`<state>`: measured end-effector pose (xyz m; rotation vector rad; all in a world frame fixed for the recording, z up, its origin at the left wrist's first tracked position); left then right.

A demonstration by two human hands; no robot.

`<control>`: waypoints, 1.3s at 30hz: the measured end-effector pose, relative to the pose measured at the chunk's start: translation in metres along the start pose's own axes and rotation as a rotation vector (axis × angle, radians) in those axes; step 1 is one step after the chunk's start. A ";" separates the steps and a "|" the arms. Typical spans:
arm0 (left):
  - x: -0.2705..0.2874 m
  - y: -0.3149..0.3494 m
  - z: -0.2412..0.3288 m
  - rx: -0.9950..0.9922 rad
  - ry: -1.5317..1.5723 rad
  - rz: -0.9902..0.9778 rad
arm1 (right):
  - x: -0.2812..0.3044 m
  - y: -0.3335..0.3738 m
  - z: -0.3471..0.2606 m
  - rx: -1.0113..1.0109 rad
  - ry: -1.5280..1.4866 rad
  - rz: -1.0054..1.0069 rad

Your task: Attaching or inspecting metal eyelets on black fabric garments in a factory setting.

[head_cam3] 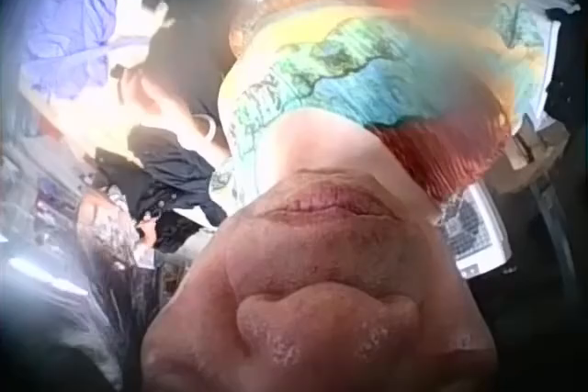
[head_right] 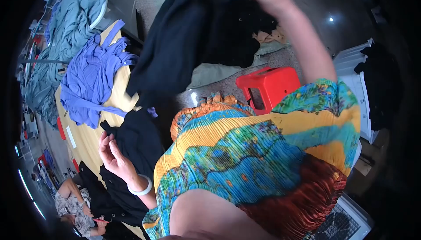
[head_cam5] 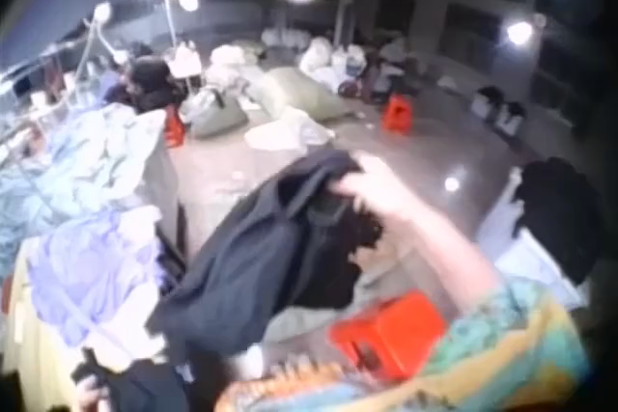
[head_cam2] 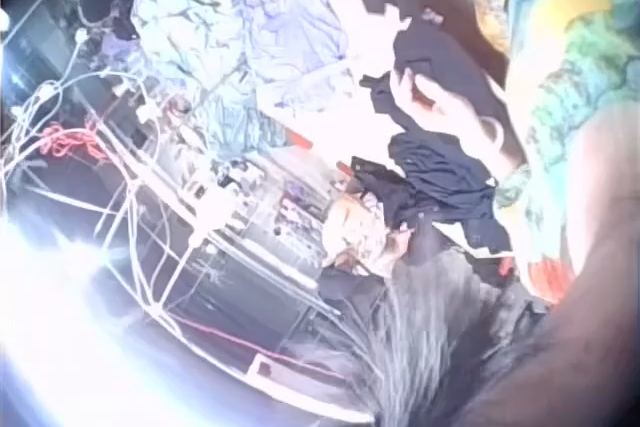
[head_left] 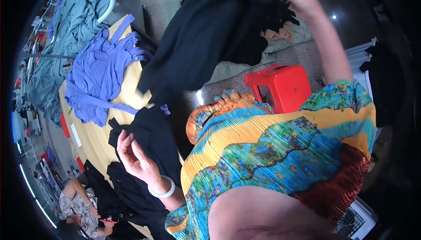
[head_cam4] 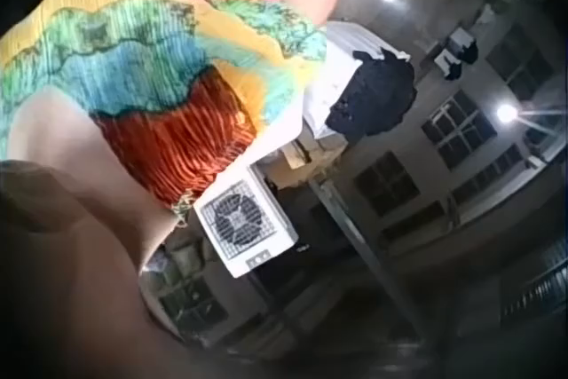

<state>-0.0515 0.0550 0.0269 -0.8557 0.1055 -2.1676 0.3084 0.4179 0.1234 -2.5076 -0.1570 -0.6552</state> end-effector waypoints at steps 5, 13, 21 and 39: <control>-0.015 -0.003 -0.008 0.079 0.034 -0.024 | 0.072 -0.031 0.015 -0.060 0.050 0.155; -0.024 0.013 -0.031 0.182 -0.021 -0.053 | 0.039 -0.027 0.197 -0.295 0.685 0.120; -0.004 0.041 -0.062 0.377 -0.224 -0.069 | -0.212 0.155 0.345 -0.654 0.534 -0.780; 0.162 0.287 -0.250 1.186 -0.494 0.480 | -0.552 0.300 0.003 0.130 -0.207 -1.567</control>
Point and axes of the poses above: each hand's wrist, its own y-axis away from the middle knuckle, its own x-axis out of the back of the hand, z = x × y, the point moved 8 cm from there along -y, towards the middle knuckle, and after that the axes turned 12 degrees about -y, right-handed, at the moved point
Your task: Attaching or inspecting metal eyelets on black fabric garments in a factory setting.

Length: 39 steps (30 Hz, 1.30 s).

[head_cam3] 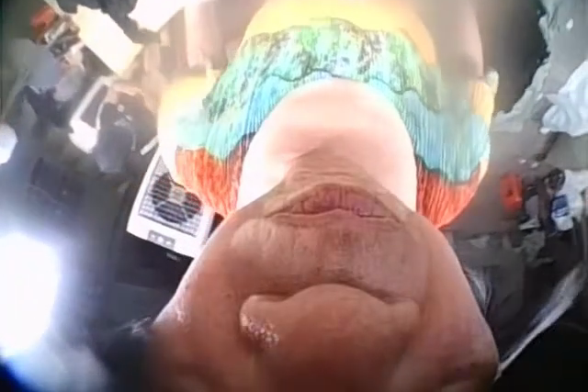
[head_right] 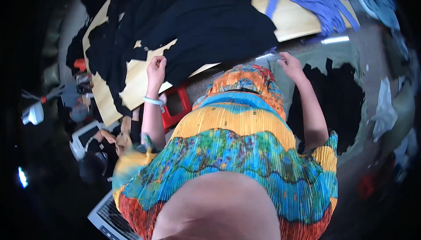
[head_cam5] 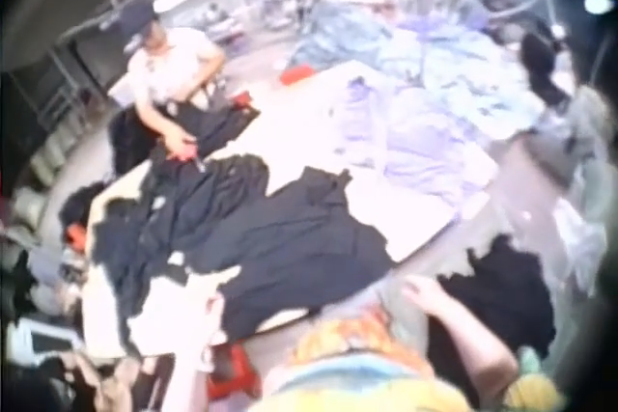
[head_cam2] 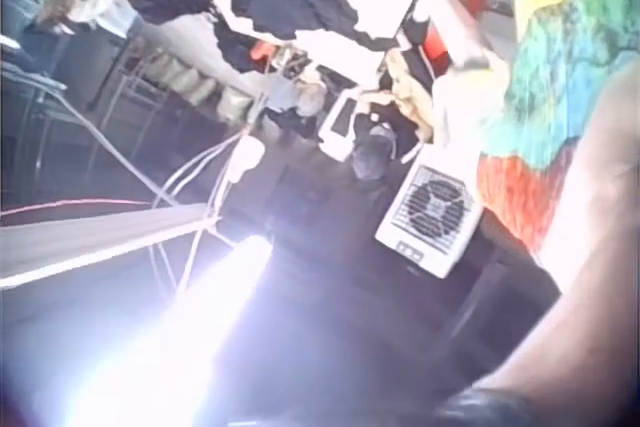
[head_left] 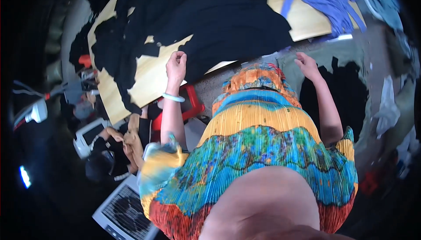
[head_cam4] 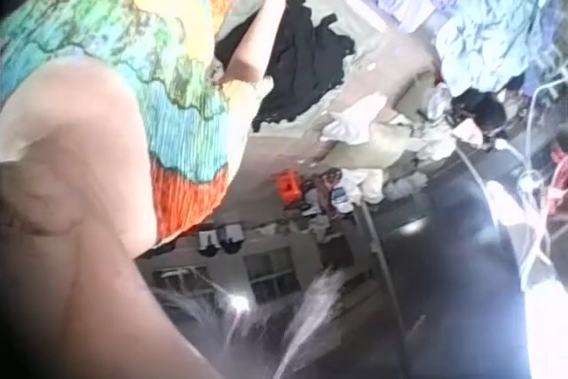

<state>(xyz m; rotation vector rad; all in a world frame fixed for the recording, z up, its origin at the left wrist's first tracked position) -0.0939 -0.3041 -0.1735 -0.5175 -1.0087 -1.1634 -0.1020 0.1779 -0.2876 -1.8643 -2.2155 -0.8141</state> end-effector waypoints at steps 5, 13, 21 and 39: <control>-0.005 -0.037 -0.099 0.289 0.476 0.050 | -0.084 -0.057 -0.095 0.079 0.090 -0.197; -0.007 -0.144 -0.191 0.551 0.272 0.373 | -0.180 -0.140 -0.224 0.465 0.355 -0.252; -0.052 -0.174 -0.206 0.660 0.688 -0.076 | -0.263 -0.163 -0.265 0.518 0.512 -0.377; 0.046 -0.183 -0.131 0.430 1.581 -0.046 | -0.292 -0.226 -0.299 0.554 0.596 -0.304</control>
Point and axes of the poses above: each hand's wrist, its own y-axis away from the middle knuckle, its own x-axis out of the back of the hand, z = x × y, the point moved 8 cm from there along -y, towards the middle knuckle, and after that the axes turned 12 degrees about -y, right-handed, at the moved point
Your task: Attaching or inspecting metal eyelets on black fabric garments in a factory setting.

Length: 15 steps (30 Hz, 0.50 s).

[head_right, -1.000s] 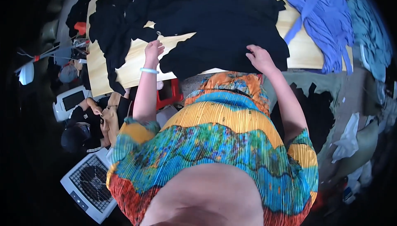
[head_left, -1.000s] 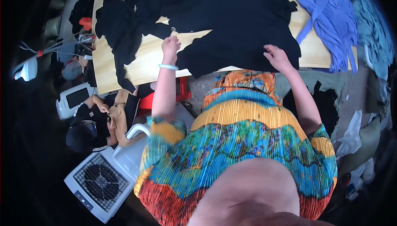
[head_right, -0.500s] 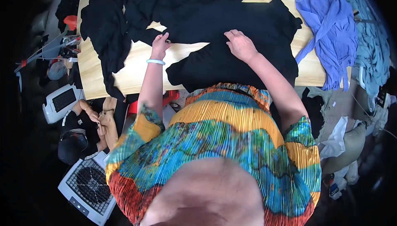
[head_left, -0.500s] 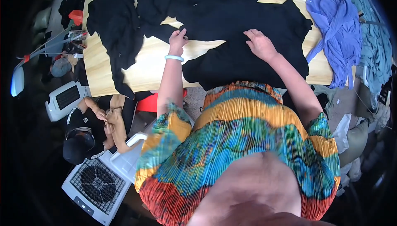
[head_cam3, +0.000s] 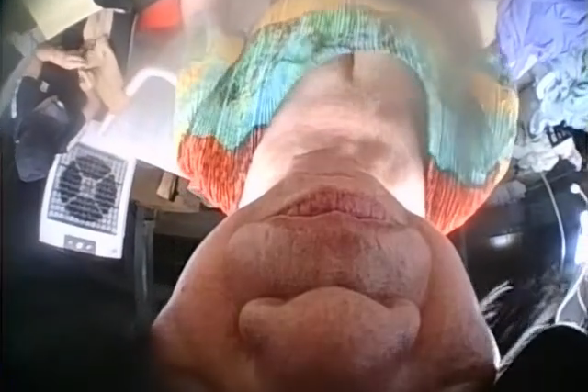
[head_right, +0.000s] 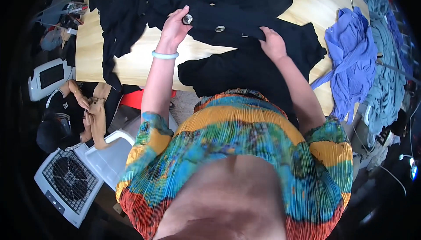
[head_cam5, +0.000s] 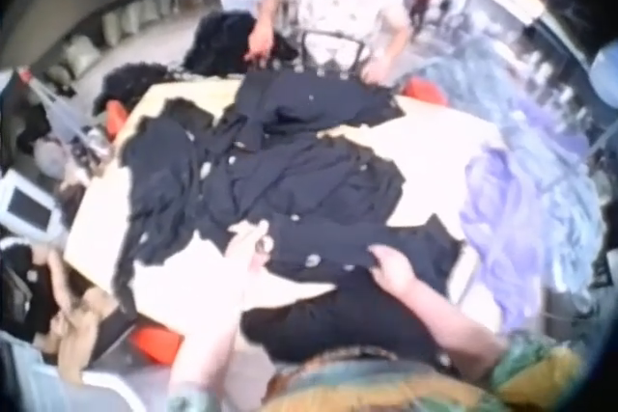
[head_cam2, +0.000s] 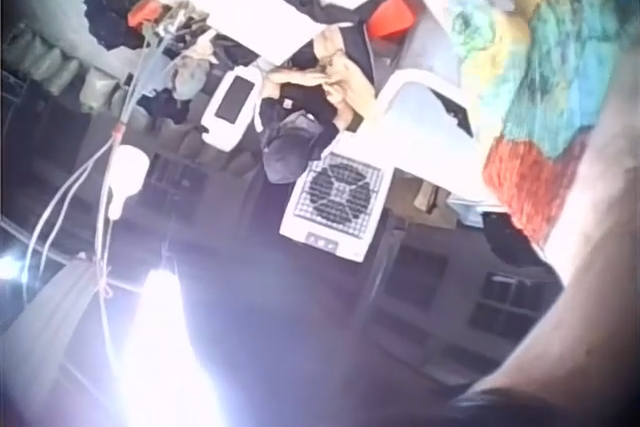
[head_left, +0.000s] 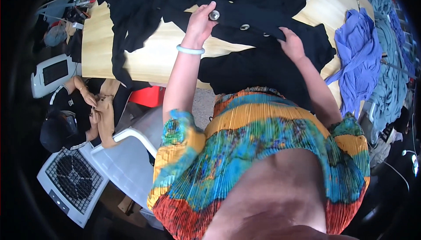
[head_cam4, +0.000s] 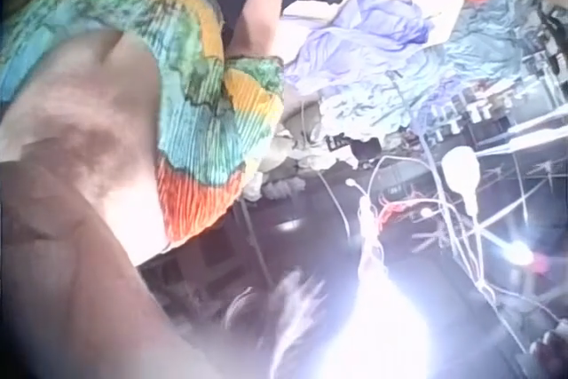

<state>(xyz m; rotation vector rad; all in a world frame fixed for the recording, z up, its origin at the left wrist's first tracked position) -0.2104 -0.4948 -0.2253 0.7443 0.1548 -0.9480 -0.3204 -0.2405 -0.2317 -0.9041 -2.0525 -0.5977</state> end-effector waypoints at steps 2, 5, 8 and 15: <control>-0.003 -0.003 0.010 -0.051 -0.056 -0.058 | 0.024 -0.006 0.010 -0.003 -0.187 -0.008; -0.024 -0.011 0.029 -0.205 -0.157 -0.228 | 0.076 -0.014 0.018 -0.030 -0.228 0.136; -0.044 -0.031 0.047 -0.301 -0.283 -0.318 | 0.105 -0.018 0.018 -0.144 -0.225 0.279; -0.015 -0.064 0.015 0.020 -0.634 0.064 | -0.035 0.007 -0.095 0.457 -0.080 -0.208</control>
Point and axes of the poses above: each hand's wrist, its own y-axis away from the middle knuckle, its own x-axis out of the back of the hand, z = x × y, the point moved 8 cm from there along -y, towards the middle knuckle, and after that the axes turned 12 degrees about -y, right-handed, at the moved point
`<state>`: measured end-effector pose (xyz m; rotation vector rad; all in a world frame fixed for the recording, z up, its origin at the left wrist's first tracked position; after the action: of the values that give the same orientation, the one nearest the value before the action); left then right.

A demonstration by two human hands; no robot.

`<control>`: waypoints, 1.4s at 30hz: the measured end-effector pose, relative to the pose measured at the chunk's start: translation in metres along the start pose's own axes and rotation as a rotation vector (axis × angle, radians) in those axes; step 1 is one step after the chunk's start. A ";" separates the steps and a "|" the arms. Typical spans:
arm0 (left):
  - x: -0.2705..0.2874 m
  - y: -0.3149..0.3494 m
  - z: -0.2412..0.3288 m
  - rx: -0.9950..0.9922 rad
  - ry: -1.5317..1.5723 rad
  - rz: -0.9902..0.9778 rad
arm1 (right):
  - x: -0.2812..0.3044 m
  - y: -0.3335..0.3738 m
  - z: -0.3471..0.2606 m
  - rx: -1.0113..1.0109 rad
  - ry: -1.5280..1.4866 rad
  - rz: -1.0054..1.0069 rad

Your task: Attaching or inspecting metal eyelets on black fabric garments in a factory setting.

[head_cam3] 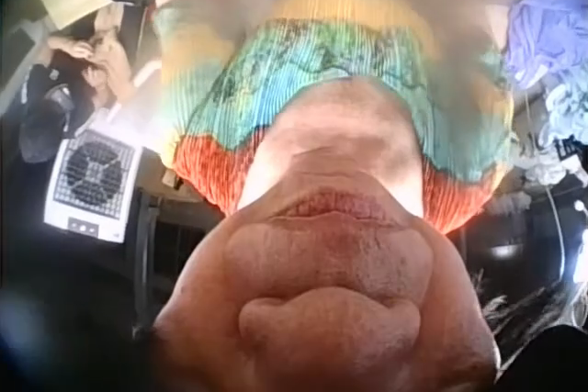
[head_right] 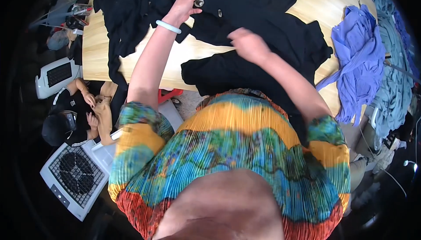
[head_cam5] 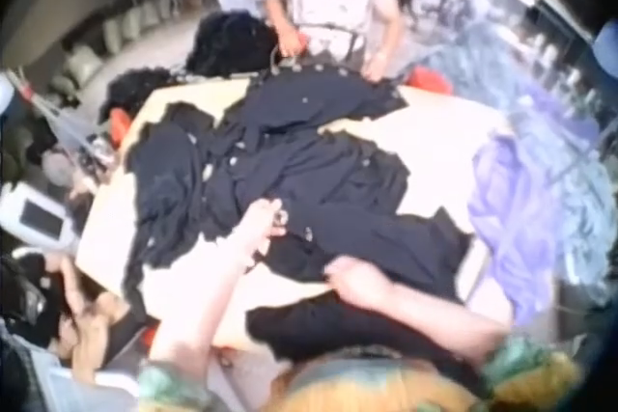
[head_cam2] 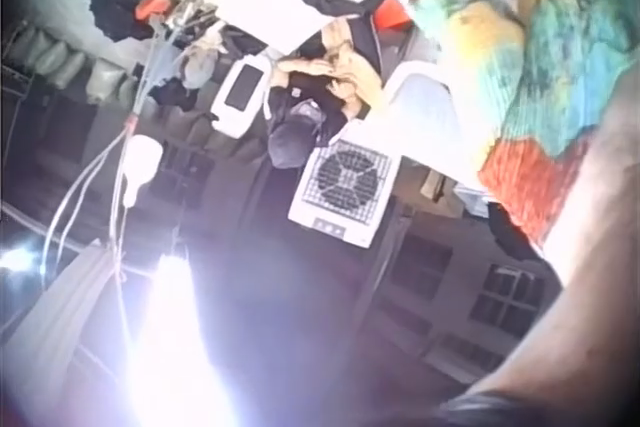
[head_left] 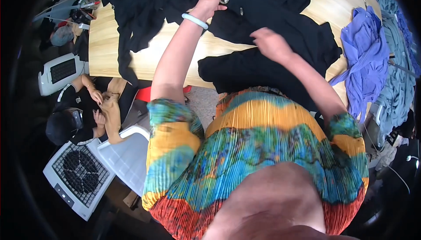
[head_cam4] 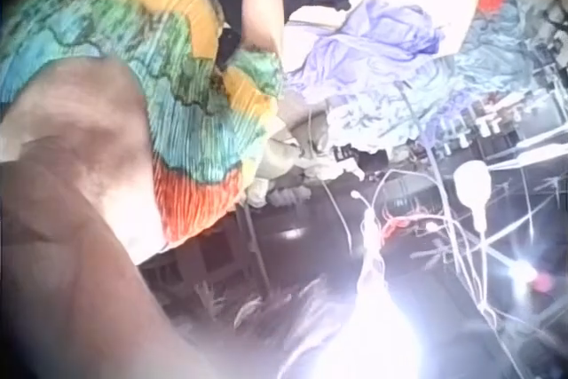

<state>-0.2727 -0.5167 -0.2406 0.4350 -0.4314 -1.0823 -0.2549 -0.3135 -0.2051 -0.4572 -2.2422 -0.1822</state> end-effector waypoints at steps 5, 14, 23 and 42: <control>-0.009 0.008 -0.001 -0.001 0.165 -0.096 | -0.107 -0.059 -0.017 0.105 0.123 -0.105; -0.016 0.030 -0.026 0.199 0.507 -0.322 | -0.110 -0.076 0.012 -0.089 0.100 -0.235; -0.047 0.104 0.013 0.017 0.542 -0.312 | 0.016 0.016 -0.078 -0.235 -1.149 -0.093; -0.132 0.174 -0.050 0.021 0.391 -0.389 | 0.048 0.108 -0.031 -0.437 -0.562 0.426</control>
<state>-0.1704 -0.3212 -0.2051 0.7536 -0.0078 -1.3312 -0.2200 -0.2102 -0.1506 -1.3448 -2.5714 -0.3555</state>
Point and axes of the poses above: each hand's wrist, its own y-axis away from the middle knuckle, its own x-axis out of the back of the hand, z = x × y, the point moved 8 cm from there along -y, towards the middle knuckle, and after that the axes turned 12 degrees about -y, right-handed, at the moved point
